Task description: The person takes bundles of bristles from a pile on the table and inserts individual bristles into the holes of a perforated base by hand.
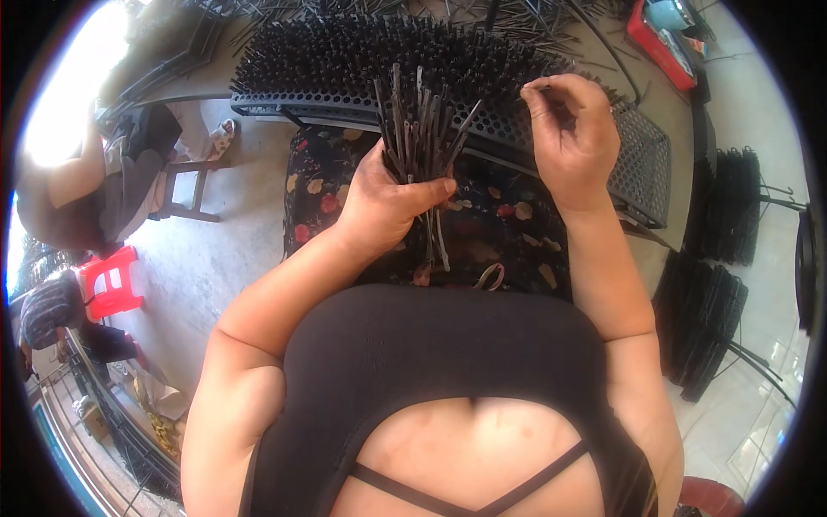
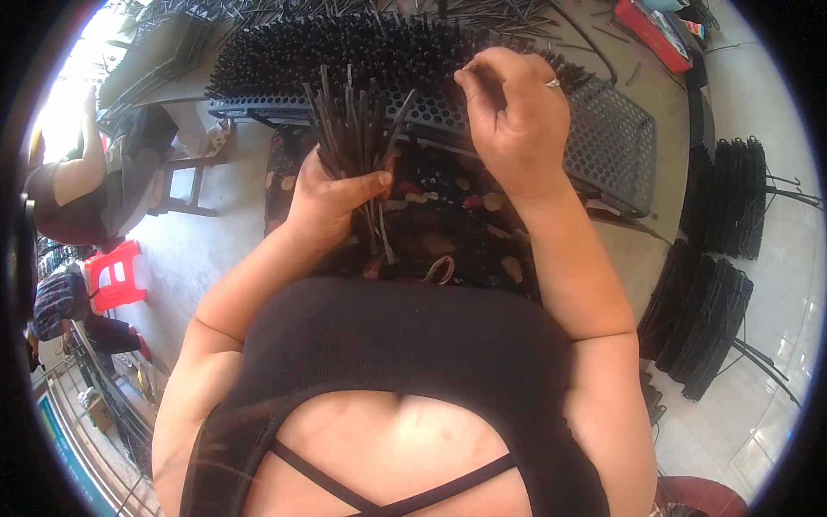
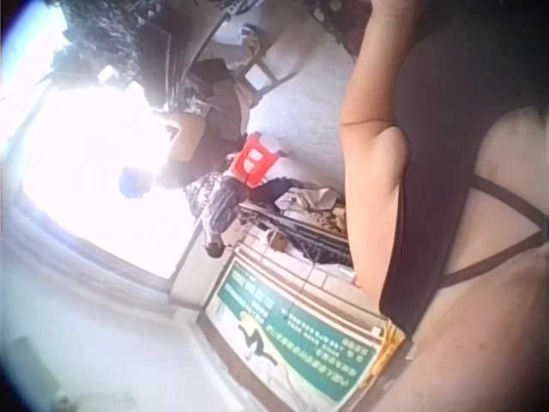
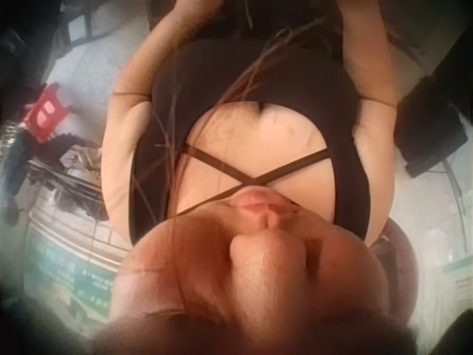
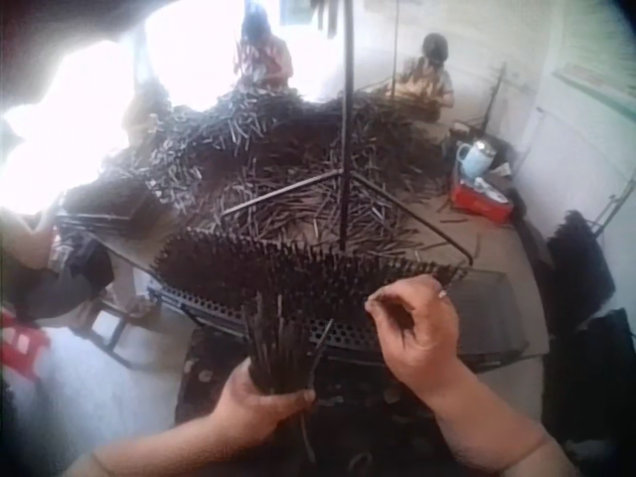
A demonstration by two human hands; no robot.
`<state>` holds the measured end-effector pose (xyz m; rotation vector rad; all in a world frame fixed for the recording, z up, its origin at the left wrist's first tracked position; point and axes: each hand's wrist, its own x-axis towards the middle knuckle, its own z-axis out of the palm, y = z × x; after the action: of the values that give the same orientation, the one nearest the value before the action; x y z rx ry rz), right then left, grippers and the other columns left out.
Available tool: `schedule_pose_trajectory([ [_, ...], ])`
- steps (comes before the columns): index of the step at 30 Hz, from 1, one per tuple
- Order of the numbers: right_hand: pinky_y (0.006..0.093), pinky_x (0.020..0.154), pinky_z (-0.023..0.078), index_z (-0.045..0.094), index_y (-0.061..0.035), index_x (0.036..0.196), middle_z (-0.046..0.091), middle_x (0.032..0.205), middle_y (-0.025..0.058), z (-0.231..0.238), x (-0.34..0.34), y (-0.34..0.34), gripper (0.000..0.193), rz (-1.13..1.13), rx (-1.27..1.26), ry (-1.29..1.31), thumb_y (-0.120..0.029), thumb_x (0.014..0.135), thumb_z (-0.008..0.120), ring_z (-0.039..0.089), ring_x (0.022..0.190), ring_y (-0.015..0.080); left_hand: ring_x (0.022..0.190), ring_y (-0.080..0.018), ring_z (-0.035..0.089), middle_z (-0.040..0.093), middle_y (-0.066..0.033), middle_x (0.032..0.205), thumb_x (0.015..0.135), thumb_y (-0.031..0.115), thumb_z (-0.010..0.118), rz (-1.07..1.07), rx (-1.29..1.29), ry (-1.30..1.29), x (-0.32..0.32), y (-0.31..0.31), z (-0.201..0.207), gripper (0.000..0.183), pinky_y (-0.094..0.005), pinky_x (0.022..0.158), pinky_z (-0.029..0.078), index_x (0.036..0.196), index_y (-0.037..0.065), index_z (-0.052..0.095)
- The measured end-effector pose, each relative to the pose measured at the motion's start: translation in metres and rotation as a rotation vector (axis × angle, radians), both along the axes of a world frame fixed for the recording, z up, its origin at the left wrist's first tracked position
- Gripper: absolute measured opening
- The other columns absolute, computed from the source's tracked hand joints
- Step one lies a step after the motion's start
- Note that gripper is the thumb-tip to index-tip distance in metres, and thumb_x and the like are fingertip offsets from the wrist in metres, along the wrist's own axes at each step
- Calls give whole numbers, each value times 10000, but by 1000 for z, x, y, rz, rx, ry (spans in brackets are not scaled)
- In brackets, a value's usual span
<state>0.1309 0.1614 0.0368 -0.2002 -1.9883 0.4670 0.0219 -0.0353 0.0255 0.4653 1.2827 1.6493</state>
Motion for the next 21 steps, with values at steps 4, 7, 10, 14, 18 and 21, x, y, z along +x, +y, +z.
schedule_pose_trajectory([
  [4,321,643,494,632,-92,934,680,773,29,9,2,-4,262,-20,10,-42,-9,732,776,621,718,219,787,-130,622,632,-46,922,764,-39,738,-21,8,21,-1,-1,-1,343,-273,716,537,1050,10,555],
  [7,334,681,493,661,-102,859,680,777,17,14,1,-4,205,-66,122,-145,-33,708,781,617,757,228,772,-123,617,631,-42,905,765,-29,735,-27,-3,16,0,-1,2,328,-269,710,529,1038,16,560],
  [10,343,722,490,678,-106,824,683,783,11,19,-3,-1,181,-89,229,-149,-50,687,783,616,785,233,758,-120,613,630,-40,887,763,-23,730,-40,4,18,0,-1,1,312,-268,697,522,1025,20,566],
  [14,346,744,487,698,-104,834,689,805,10,20,-2,0,193,-22,249,-140,-46,670,781,615,807,237,737,-124,610,629,-41,876,760,-28,721,-80,59,2,-3,0,0,299,-267,674,514,1015,21,574],
  [18,346,751,492,707,-100,846,692,820,15,25,2,-2,192,-6,234,-184,-42,675,773,616,818,240,725,-141,589,610,-56,821,744,78,749,-62,42,17,1,1,2,332,-280,660,500,1029,-10,602],
  [21,350,769,497,713,-96,843,694,834,18,28,0,-2,189,27,270,-252,-47,670,769,614,823,250,725,-142,589,605,-55,816,741,79,743,-81,59,15,1,1,2,340,-276,658,500,1035,-12,600],
])
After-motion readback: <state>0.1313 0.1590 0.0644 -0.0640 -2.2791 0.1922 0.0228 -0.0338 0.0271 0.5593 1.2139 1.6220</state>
